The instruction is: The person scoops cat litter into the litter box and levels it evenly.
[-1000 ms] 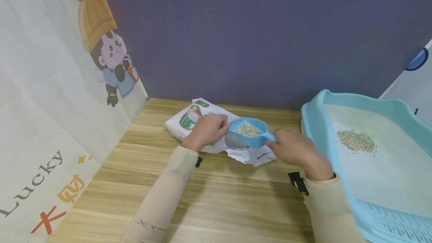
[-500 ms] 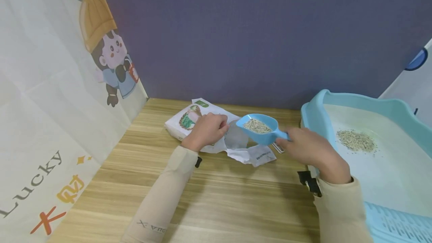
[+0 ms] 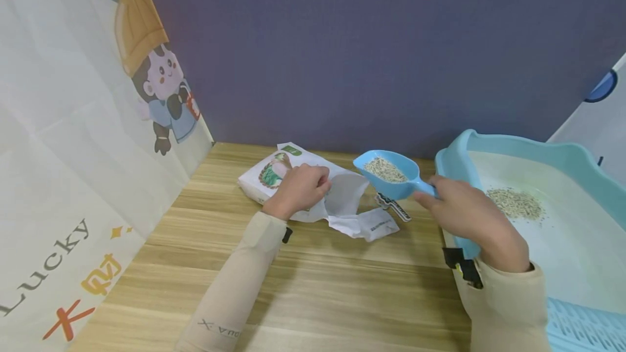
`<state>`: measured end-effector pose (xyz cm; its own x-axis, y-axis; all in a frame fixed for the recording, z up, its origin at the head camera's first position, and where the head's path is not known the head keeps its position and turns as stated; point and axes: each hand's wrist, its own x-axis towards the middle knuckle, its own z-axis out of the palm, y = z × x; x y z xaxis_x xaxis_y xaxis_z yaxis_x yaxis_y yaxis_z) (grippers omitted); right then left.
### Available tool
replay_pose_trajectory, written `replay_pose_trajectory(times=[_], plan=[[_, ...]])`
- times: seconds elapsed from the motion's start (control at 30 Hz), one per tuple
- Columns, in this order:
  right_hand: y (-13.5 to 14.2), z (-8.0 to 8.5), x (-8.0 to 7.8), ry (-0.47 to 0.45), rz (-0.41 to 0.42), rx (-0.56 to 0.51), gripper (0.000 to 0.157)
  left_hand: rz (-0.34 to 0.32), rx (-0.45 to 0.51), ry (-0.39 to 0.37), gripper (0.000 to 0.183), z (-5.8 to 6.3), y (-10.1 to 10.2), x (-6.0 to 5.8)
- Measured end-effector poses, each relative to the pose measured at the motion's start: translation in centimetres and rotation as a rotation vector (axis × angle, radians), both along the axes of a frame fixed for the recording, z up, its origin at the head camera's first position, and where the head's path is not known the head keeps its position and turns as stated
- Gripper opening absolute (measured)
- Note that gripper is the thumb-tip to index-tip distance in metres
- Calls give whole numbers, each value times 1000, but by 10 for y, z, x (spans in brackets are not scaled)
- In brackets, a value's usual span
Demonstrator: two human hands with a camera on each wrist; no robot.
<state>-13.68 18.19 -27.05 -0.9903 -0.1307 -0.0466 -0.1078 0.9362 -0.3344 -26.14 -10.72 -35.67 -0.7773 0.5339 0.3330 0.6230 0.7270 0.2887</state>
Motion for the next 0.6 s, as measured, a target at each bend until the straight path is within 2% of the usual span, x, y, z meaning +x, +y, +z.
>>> replay_pose_trajectory(times=[0.2, 0.37, 0.6], plan=[[5, 3, 2, 1, -32, -17, 33, 1, -6, 0, 35, 0, -1, 0], [10, 6, 4, 6, -55, -26, 39, -2, -3, 2, 35, 0, -1, 1], [20, 10, 7, 8, -123, -43, 42, 0, -12, 0, 34, 2, 0, 2]])
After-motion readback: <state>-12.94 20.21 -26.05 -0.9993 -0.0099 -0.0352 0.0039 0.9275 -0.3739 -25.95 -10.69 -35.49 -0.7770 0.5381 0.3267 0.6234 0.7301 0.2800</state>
